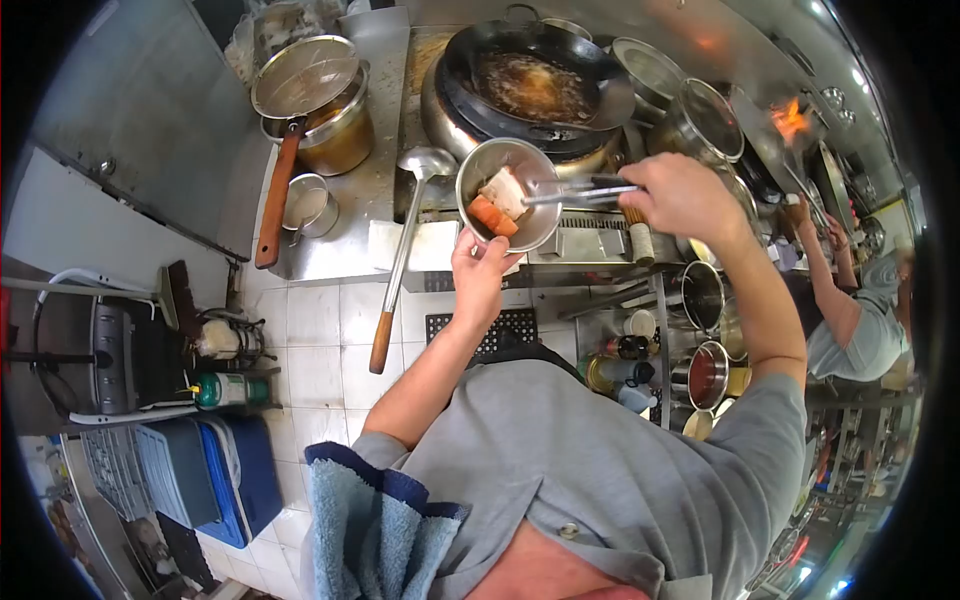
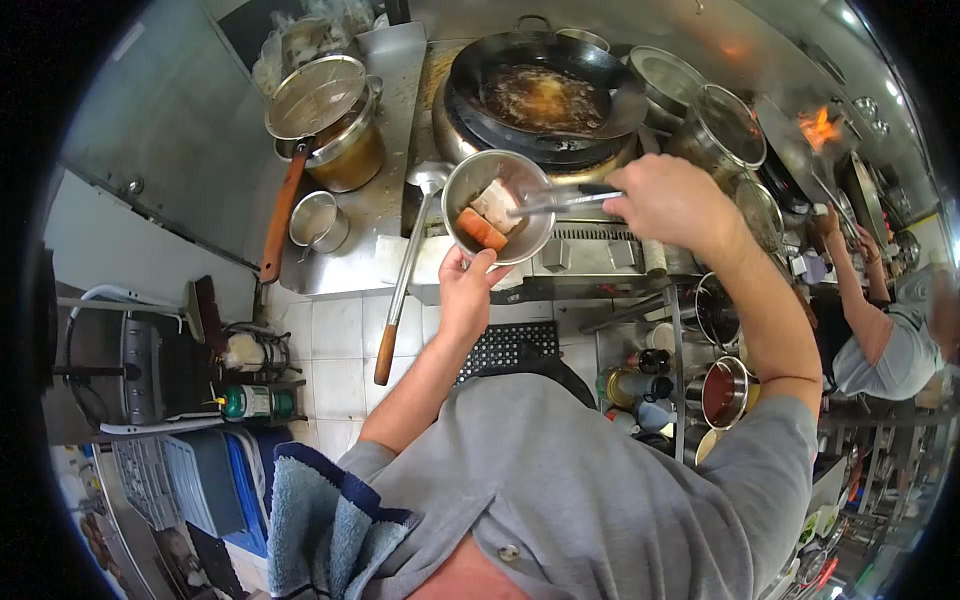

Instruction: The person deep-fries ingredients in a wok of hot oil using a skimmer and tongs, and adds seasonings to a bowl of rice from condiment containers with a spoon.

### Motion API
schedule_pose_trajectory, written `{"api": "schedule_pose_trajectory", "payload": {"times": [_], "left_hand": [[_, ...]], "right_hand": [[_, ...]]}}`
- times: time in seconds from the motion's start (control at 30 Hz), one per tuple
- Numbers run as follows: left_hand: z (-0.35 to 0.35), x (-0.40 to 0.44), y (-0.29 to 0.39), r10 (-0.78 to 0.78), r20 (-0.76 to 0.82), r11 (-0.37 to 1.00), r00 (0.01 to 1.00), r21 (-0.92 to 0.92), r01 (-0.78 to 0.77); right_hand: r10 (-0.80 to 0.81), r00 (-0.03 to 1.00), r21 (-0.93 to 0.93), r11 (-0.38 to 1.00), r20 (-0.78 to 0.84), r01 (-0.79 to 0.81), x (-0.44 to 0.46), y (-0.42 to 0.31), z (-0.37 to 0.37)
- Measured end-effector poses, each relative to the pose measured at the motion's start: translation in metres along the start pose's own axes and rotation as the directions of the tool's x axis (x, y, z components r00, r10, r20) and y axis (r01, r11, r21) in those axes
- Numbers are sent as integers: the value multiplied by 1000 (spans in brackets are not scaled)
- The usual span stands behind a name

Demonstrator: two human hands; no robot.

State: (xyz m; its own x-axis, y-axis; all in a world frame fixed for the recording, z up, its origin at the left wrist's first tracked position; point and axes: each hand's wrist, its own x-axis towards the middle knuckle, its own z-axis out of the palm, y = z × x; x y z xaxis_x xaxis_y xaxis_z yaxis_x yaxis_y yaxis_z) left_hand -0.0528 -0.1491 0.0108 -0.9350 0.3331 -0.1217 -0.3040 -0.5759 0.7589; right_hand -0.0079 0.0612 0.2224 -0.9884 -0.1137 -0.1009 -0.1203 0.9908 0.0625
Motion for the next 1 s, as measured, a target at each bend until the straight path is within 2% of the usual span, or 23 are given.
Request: {"api": "schedule_pose_trajectory", "payload": {"times": [0.03, 0.07, 0.17, 0.2, 0.33, 0.4, 0.47, 0.57, 0.63, 0.67, 0.73, 0.83, 0.93, 1.0], "left_hand": [[2, 1, 0, 12, -11, 1000, 1000, 16, -12], [4, 3, -1, 24, -22, 999, 999, 32, -23], [-2, 6, -10, 75, -25, 997, 997, 24, -74], [-4, 5, -10, 84, -11, 996, 996, 39, -83], [-8, -6, -3, 48, 28, 999, 998, 23, -49], [-4, -14, 2, 27, 29, 999, 999, 17, -27], [-7, -17, 1, -46, -1, 999, 999, 14, 46], [-10, -16, 1, -82, 9, 996, 997, -31, 82], [-11, -15, 1, -107, 12, 992, 994, -70, 108], [-11, -15, 3, -106, 23, 992, 994, -70, 107], [-11, -15, 1, -123, 18, 989, 992, -79, 124], [-9, -18, 1, -148, 2, 987, 989, -67, 148], [-4, -24, 6, -180, -67, 984, 981, -16, 179], [-4, -24, 4, -161, -89, 987, 983, -33, 158]], "right_hand": [[-31, 999, -29, 999, 19, 31, 0, -6, 4], [3, 998, -10, 1000, 56, -2, 0, -17, 6], [-84, 995, 26, 996, -52, 86, -3, -35, 34], [-46, 997, 19, 999, -66, 48, -1, -42, 36], [-68, 980, -15, 998, -188, 66, -1, -23, 44], [21, 997, 253, 968, -74, -1, -4, -8, 43], [61, 997, 518, 853, 38, -72, -6, 13, 48], [55, 998, 637, 770, 0, -42, -8, 39, 37], [69, 994, 559, 829, -85, -9, -1, 60, 10], [90, 996, 465, 882, 0, -80, 7, 76, -12], [220, 971, 502, 853, -92, -145, 34, 113, -20], [268, 963, 258, 933, -25, -253, 85, 157, -9], [441, 873, 142, 869, 207, -473, 138, 197, 29], [476, 831, 155, 833, 287, -531, 159, 218, 38]]}}
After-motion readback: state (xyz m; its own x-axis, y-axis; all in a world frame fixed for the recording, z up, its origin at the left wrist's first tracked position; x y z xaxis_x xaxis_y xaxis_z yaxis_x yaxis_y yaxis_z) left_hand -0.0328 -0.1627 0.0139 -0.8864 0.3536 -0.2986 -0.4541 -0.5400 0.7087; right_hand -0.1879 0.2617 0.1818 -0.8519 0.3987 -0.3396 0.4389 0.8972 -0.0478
